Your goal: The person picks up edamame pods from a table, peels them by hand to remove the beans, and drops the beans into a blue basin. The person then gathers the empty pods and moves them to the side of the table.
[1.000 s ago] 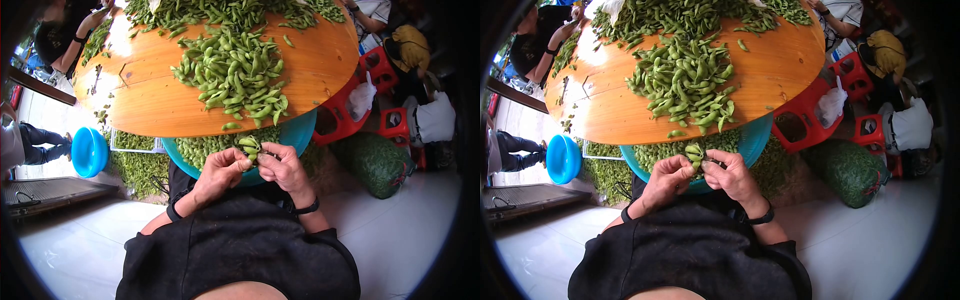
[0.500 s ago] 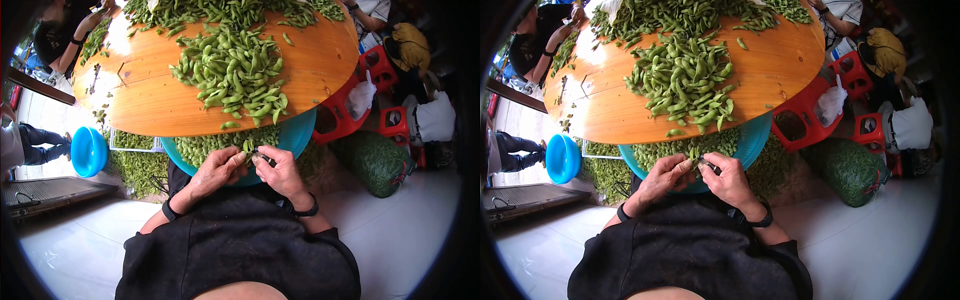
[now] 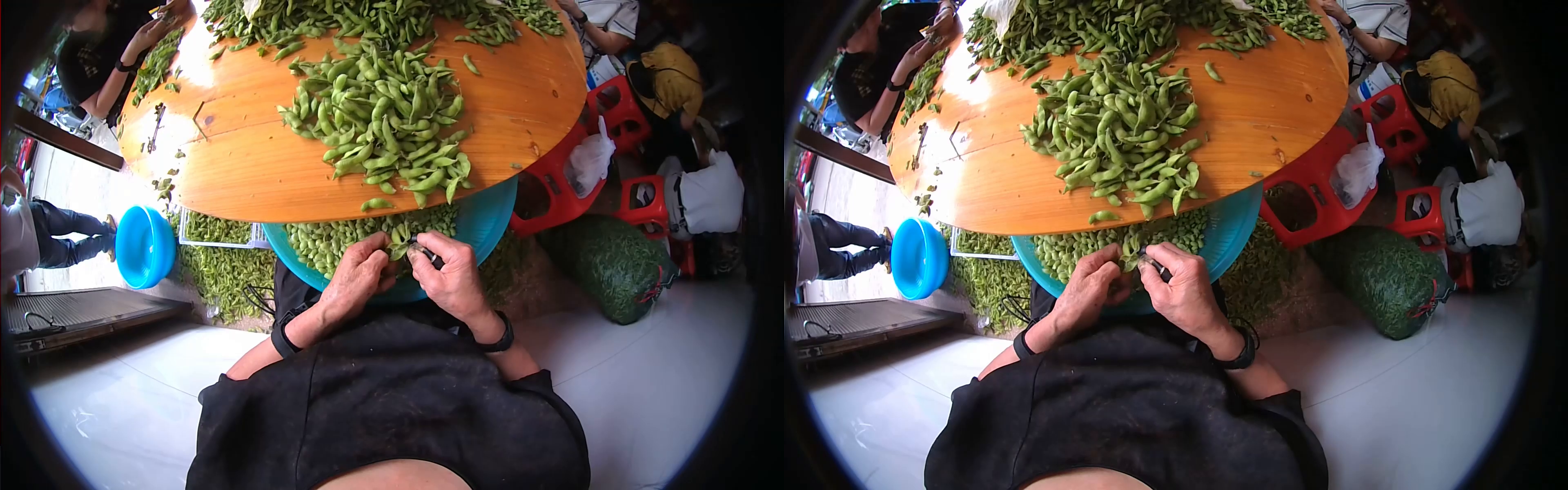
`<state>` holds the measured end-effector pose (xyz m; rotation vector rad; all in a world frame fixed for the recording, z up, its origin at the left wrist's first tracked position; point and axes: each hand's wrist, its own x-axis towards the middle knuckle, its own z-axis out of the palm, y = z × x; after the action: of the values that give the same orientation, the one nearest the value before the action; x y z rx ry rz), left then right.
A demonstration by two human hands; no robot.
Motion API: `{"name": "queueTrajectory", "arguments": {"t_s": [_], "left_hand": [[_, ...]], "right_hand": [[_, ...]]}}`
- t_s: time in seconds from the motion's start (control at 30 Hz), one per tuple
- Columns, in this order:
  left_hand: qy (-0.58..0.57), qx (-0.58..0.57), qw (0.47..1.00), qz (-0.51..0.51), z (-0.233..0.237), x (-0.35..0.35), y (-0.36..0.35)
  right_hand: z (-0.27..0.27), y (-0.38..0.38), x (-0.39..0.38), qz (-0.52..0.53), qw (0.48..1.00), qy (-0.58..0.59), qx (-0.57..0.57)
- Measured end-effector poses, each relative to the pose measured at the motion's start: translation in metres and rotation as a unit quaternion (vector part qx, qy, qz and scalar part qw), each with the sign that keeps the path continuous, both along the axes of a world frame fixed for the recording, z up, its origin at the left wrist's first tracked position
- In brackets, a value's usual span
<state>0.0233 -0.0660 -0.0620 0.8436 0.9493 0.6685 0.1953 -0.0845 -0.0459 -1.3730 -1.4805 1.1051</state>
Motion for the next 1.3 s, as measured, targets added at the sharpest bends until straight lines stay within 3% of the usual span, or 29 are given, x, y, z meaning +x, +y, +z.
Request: {"name": "queueTrajectory", "arguments": {"t_s": [0.13, 0.2, 0.23, 0.37, 0.43, 0.57, 0.63, 0.73, 0.8, 0.83, 0.9, 1.03, 1.13, 1.3], "left_hand": [[0.046, 0.085, 0.993, -0.062, -0.003, -0.009, 0.005], [0.225, 0.318, 0.921, 0.029, 0.010, -0.004, -0.001], [0.249, 0.389, 0.884, 0.069, 0.002, -0.006, -0.001], [0.256, 0.497, 0.829, 0.016, 0.009, -0.009, 0.004], [0.246, 0.491, 0.836, 0.020, 0.005, -0.008, 0.004], [0.224, 0.474, 0.851, 0.016, 0.007, -0.006, 0.002], [0.215, 0.468, 0.857, 0.011, 0.007, -0.007, 0.001], [0.213, 0.442, 0.871, 0.031, 0.007, -0.008, 0.002], [0.154, 0.276, 0.948, 0.041, 0.008, -0.008, 0.000], [0.153, 0.276, 0.948, 0.039, 0.007, -0.007, 0.000], [0.026, 0.122, 0.992, 0.023, 0.006, -0.006, 0.000], [0.060, 0.121, 0.991, 0.004, 0.006, -0.005, -0.001], [0.043, 0.134, 0.990, 0.004, 0.002, -0.003, -0.001], [0.023, 0.070, 0.997, 0.019, 0.011, -0.003, 0.000]], "right_hand": [[-0.001, -0.001, 0.005, -0.013, 0.997, 0.046, -0.053], [0.002, -0.001, 0.010, -0.025, 0.999, 0.024, -0.015], [0.002, -0.001, 0.014, -0.019, 1.000, -0.009, 0.009], [0.013, -0.002, 0.019, 0.014, 0.999, -0.034, 0.004], [0.016, 0.000, 0.020, 0.061, 0.997, -0.038, 0.001], [0.012, 0.001, 0.020, 0.058, 0.998, -0.018, -0.018], [0.015, 0.002, 0.017, 0.009, 0.990, -0.108, 0.091], [0.023, -0.002, 0.016, -0.071, 0.975, -0.166, 0.127], [0.028, -0.008, 0.017, -0.058, 0.983, -0.151, 0.090], [0.027, -0.010, 0.017, -0.020, 0.992, -0.116, 0.050], [0.025, -0.011, 0.016, 0.028, 0.998, -0.059, -0.020], [0.016, -0.008, 0.010, 0.020, 1.000, -0.012, 0.001], [0.013, -0.008, 0.012, 0.022, 0.996, 0.052, -0.071], [0.013, -0.012, 0.014, 0.013, 0.994, 0.084, -0.074]]}}
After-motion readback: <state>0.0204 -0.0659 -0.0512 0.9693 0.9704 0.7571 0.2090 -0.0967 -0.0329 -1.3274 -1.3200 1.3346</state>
